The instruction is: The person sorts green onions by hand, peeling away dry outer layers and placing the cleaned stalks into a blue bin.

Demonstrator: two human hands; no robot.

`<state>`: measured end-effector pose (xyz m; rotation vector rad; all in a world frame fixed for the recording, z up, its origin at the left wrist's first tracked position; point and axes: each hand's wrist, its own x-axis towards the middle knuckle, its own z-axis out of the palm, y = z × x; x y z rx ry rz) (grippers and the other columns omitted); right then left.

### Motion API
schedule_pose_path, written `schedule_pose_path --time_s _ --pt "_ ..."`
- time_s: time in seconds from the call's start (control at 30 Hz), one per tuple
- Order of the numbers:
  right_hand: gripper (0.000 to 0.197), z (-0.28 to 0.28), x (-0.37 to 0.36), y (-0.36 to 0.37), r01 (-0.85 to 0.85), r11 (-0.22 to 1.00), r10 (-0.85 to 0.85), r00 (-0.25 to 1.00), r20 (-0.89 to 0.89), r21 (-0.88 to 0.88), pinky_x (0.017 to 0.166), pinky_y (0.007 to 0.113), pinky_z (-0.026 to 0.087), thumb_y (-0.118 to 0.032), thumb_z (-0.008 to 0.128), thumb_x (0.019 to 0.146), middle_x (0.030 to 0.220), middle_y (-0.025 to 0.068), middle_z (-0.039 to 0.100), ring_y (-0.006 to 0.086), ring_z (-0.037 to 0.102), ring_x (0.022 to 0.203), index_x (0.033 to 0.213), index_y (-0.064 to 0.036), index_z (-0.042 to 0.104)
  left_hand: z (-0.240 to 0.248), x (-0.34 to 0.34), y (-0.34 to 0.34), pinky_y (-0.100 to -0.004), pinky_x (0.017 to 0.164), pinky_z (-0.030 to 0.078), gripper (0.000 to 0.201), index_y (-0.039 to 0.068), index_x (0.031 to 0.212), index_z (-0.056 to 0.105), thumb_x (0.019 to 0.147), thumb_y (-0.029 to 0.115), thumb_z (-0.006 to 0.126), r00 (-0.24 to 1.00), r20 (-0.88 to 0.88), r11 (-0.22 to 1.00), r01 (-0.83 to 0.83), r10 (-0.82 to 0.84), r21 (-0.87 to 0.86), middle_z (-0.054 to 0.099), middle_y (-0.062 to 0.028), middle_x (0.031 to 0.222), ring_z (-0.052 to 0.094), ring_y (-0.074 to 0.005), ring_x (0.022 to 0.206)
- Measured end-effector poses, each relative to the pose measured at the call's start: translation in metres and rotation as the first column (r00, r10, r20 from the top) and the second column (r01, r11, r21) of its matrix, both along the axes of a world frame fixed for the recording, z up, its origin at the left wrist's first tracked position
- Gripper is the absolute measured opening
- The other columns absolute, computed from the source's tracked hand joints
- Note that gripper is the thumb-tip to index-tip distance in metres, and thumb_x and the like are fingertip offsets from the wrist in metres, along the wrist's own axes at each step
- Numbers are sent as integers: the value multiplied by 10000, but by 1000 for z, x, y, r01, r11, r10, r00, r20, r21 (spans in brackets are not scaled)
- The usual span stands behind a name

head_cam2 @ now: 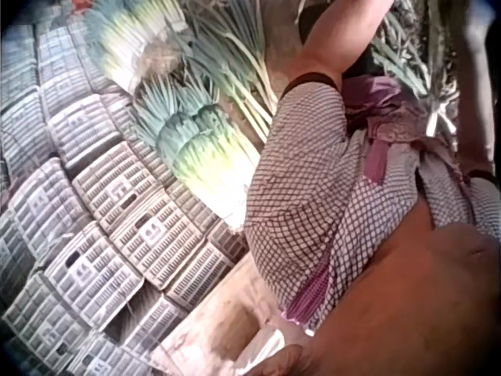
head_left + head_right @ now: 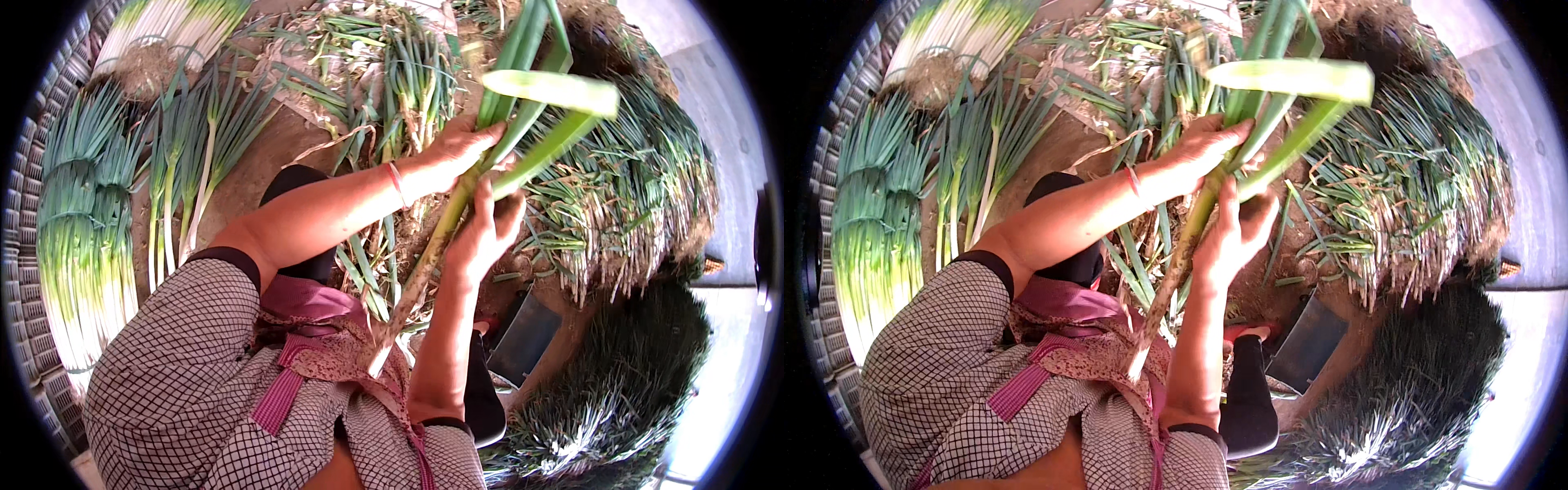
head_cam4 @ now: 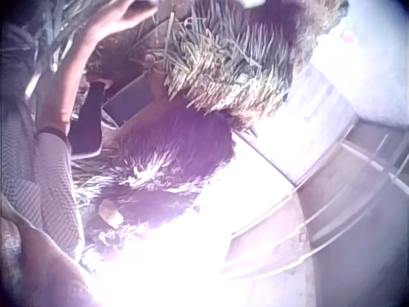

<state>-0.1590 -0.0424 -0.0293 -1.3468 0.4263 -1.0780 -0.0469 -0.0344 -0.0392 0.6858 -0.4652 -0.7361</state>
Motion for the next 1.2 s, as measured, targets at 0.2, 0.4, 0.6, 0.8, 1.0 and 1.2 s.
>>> schedule_pose_path --time_s 0.2,0.4,0.6,0.8,1.0,1.2 --pt "324 -105 -139 36 -104 950 217 897 -385 294 725 294 426 -121 681 780 804 49 548 154 508 761 1033 -15 508 3 71 20 -276 505 503 279 28 1053 514 916 271 531 995 -91 996 -49 42 -78 585 -136 818 563 -190 587" --pt "309 -145 -180 -15 -107 913 -297 487 -821 -394 725 387 474 -130 713 721 873 172 633 294 618 783 957 15 576 17 34 8 -218 515 423 313 36 1046 495 944 331 475 995 41 996 94 -93 -12 554 -76 834 498 -94 630" --pt "254 -15 -23 -27 -76 967 -52 876 -479 -244 735 273 485 -144 710 791 885 89 644 141 604 807 957 1 585 8 4 -1 -236 644 480 414 16 1154 519 917 355 520 950 133 959 281 -283 33 527 -13 888 504 -79 772" --pt "118 -23 -36 -17 -71 974 4 956 -292 -216 673 221 449 -88 647 839 870 60 626 84 538 733 849 -16 555 11 9 4 -338 837 530 355 -59 1100 480 807 58 644 914 102 904 403 -392 -144 512 -58 887 587 -164 808" --pt "183 -42 -76 49 -301 804 142 935 -326 -513 831 322 461 -182 625 865 891 87 650 149 600 852 892 -32 526 18 56 24 -338 757 557 390 11 1136 485 812 137 661 997 -33 988 -67 63 -139 538 -58 941 592 -225 940" --pt "98 -137 -213 52 -457 884 273 334 -902 98 726 403 483 -100 637 806 695 81 628 200 637 708 821 -16 589 28 93 44 -227 554 469 113 88 968 584 871 146 594 966 -132 975 -222 222 14 584 -10 831 582 -110 715"
